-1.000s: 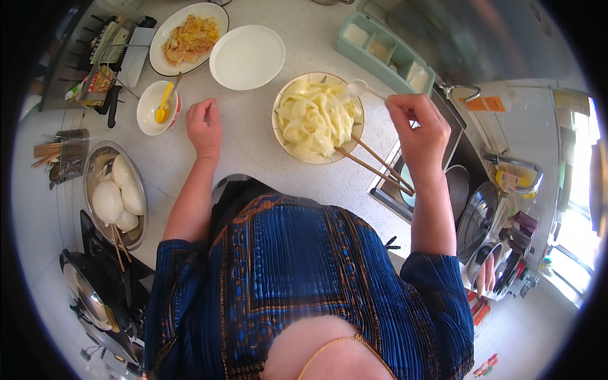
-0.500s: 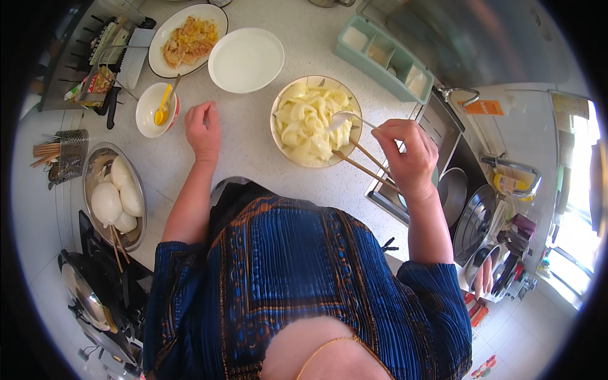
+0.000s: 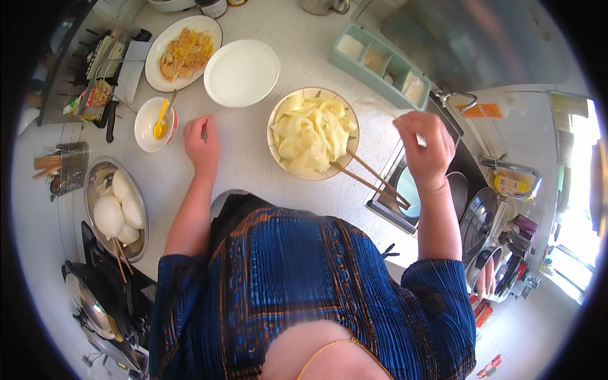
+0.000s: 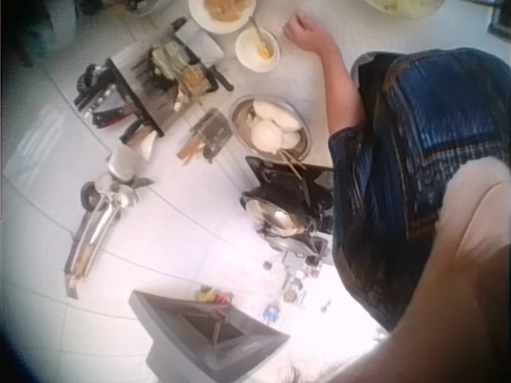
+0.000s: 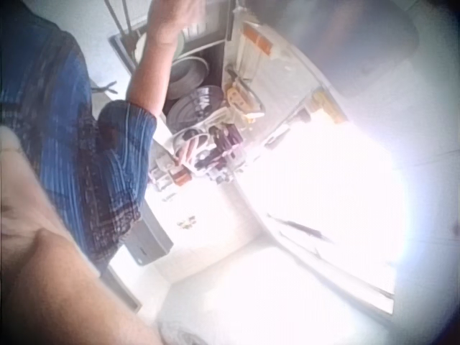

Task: The person adds dry seasoning with a spoon, pours a liquid from a bottle, and adds a dark sauce with a spoon to a bowl of noodles.

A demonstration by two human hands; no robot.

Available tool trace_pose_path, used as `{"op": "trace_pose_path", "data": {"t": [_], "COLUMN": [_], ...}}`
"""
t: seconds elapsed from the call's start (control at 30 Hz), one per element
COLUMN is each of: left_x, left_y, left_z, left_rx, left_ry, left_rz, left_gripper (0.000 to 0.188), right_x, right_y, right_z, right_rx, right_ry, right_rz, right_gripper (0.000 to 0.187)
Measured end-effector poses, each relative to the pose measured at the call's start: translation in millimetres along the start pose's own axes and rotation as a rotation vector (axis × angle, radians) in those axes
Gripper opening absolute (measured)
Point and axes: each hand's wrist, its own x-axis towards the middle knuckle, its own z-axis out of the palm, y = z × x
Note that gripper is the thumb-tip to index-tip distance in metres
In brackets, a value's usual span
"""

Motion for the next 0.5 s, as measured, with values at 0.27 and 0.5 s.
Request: {"op": "trace_pose_path", "data": {"t": [0.27, 0.5], "left_x": [-0.3, 0.8], "left_y": [2.0, 3.3], "left_z": [2.7, 0.4], "left_rx": [-0.065, -0.032], "left_ry": [-0.014, -0.054], "left_rz": [-0.039, -0.041], "left_gripper": [0.008, 0.010], "right_x": [24.8, 45.9], "right_y": [80.5, 107.3], "right_z": [32.7, 94.9], "right_rx": [0.310, 0.361], "right_ry": [0.028, -0.022], "right_rz": [0.871, 0.908], "right_gripper": [0.020, 0.023]}}
